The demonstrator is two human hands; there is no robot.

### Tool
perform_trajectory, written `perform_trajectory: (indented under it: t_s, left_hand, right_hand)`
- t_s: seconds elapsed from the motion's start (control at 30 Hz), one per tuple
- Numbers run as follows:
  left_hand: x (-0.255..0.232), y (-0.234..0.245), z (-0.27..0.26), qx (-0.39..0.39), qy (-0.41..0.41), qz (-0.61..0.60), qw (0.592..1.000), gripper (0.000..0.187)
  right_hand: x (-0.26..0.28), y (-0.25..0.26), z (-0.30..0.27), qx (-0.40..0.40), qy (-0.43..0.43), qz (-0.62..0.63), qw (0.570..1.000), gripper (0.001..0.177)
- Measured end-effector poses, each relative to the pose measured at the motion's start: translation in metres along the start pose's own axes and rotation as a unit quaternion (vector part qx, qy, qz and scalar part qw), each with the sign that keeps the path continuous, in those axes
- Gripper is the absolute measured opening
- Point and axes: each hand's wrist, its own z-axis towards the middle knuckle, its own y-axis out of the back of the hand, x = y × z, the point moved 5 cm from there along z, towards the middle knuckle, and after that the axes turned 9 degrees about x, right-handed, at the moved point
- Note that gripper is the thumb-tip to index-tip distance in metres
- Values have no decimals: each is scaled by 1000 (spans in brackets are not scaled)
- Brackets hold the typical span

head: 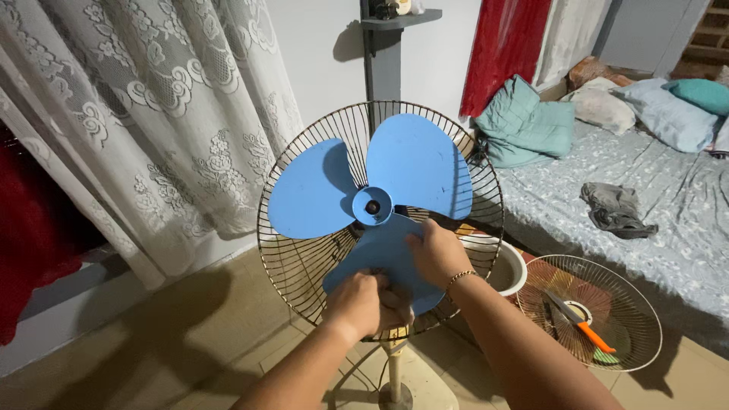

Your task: The person cleans a fan by wiping the blue blades and the outer metal cage using a cloth rinsed in a bucket of water.

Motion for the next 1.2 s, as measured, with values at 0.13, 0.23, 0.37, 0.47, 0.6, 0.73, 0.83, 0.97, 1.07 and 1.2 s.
perform_trajectory:
  t_s: [0.13, 0.23, 0.37, 0.47, 0.6, 0.73, 0.83, 0.97, 1.07, 1.2]
  left_hand:
    - [-1, 2, -4, 24, -15, 10, 1000, 36]
    - [3, -3, 5, 10, -12, 29, 999, 22]
    - [4, -9, 2, -8, -51, -35, 998, 18]
    - [9, -10, -1, -33, -39, -26, 998, 20]
    - [15, -20, 5, -65, -45, -9, 997, 19]
    - [27, -27, 2, 44, -46, -68, 996, 32]
    - [32, 4, -8, -144, -92, -51, 984, 45]
    - [50, 18, -11, -168, -49, -334, 926, 26]
    - [37, 17, -10, -184, -117, -490, 844, 20]
    - [-11, -4, -7, -133, -201, -557, 795, 24]
  right_hand:
    - [1, 1, -2, 8, -16, 3, 1000, 39]
    - [-1, -2, -2, -2, -11, 8, 1000, 38]
    - [-8, -4, 2, -7, 2, -8, 1000, 38]
    - [-9, -6, 4, -7, -5, -4, 1000, 38]
    - [-6, -7, -2, -53, 22, 13, 998, 35]
    - [2, -6, -19, -69, 67, 28, 995, 37]
    - [24, 9, -61, -218, 230, -4, 949, 46]
    - [29, -5, -105, -94, 174, 109, 974, 51]
    - [32, -49, -108, 138, 117, 432, 883, 60]
    - [19, -83, -87, 158, -17, 657, 737, 69]
